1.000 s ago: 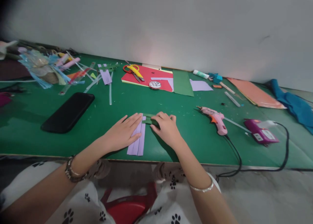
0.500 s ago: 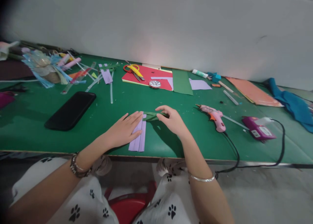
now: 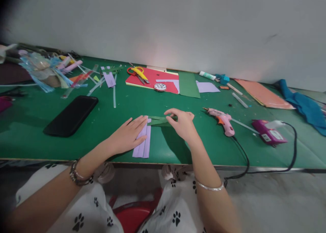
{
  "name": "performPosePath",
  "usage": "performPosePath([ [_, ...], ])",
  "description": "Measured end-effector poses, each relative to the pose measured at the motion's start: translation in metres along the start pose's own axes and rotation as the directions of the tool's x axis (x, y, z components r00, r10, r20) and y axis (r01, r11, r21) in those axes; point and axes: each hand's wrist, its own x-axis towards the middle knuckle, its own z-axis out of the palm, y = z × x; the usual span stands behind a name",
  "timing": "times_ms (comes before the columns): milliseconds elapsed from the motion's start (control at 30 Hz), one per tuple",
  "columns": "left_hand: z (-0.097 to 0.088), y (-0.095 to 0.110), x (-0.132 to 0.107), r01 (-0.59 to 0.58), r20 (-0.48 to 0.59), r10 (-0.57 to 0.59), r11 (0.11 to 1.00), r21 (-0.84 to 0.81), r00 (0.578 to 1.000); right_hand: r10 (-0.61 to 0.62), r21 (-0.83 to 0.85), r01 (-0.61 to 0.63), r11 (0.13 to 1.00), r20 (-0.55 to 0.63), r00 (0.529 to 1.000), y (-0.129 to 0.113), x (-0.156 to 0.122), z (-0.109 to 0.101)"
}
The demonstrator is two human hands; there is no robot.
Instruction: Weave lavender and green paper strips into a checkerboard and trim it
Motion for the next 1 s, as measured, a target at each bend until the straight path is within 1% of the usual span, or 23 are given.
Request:
performPosePath([
  [100, -0.002, 0.002, 0.000, 0.010, 0.026, -0.010, 1.000, 0.007, 1.000, -0.005, -0.036, 0.004, 0.999, -0.032, 0.999, -0.004, 0.001, -0.004],
  [167, -0.003, 0.002, 0.000, 0.014, 0.042, -0.014, 1.000, 0.007, 0.999, -0.035, -0.029, 0.034, 0.999, -0.016, 0.999, -0.007, 0.001, -0.007],
  [233, -0.002, 0.001, 0.000, 0.010, 0.034, -0.011, 1.000, 0.003, 0.999, -0.082, 0.051, 0.082, 0.995, 0.010, 0.997, -0.010, 0.001, -0.009],
  [300, -0.001, 0.000, 0.000, 0.001, 0.013, -0.001, 1.000, -0.004, 1.000, -0.105, 0.155, 0.102, 0.983, 0.010, 0.994, -0.012, 0.002, -0.009],
  [400, 0.000, -0.001, 0.001, 0.001, -0.002, -0.001, 1.000, -0.004, 1.000, -0.078, 0.264, 0.082, 0.961, -0.025, 0.997, -0.017, 0.006, -0.008],
  [467, 0.000, 0.000, 0.001, 0.007, 0.005, -0.007, 1.000, 0.003, 1.000, -0.075, 0.309, 0.076, 0.948, -0.015, 0.997, -0.023, 0.011, -0.008],
  [533, -0.001, 0.001, 0.000, 0.011, 0.015, -0.011, 1.000, 0.010, 1.000, -0.108, 0.325, 0.096, 0.941, 0.020, 0.994, -0.030, 0.019, -0.008],
  [600, -0.002, 0.002, 0.000, 0.017, 0.014, -0.017, 1.000, 0.016, 1.000, -0.176, 0.317, 0.149, 0.937, 0.056, 0.983, -0.041, 0.029, -0.008],
  [667, -0.002, 0.002, 0.001, 0.021, 0.002, -0.021, 1.000, 0.021, 1.000, -0.246, 0.299, 0.209, 0.931, 0.093, 0.965, -0.052, 0.041, -0.006],
  [767, 0.000, 0.002, 0.001, 0.017, -0.016, -0.017, 0.999, 0.036, 1.000, -0.315, 0.292, 0.258, 0.921, 0.168, 0.934, -0.068, 0.057, 0.000],
  [867, 0.001, 0.001, 0.001, 0.005, -0.031, -0.003, 0.999, 0.052, 1.000, -0.343, 0.308, 0.266, 0.913, 0.232, 0.910, -0.076, 0.068, 0.009],
  [1000, 0.003, 0.001, 0.000, 0.004, -0.077, 0.002, 0.998, 0.067, 0.997, -0.356, 0.298, 0.266, 0.917, 0.305, 0.883, -0.082, 0.076, 0.021],
])
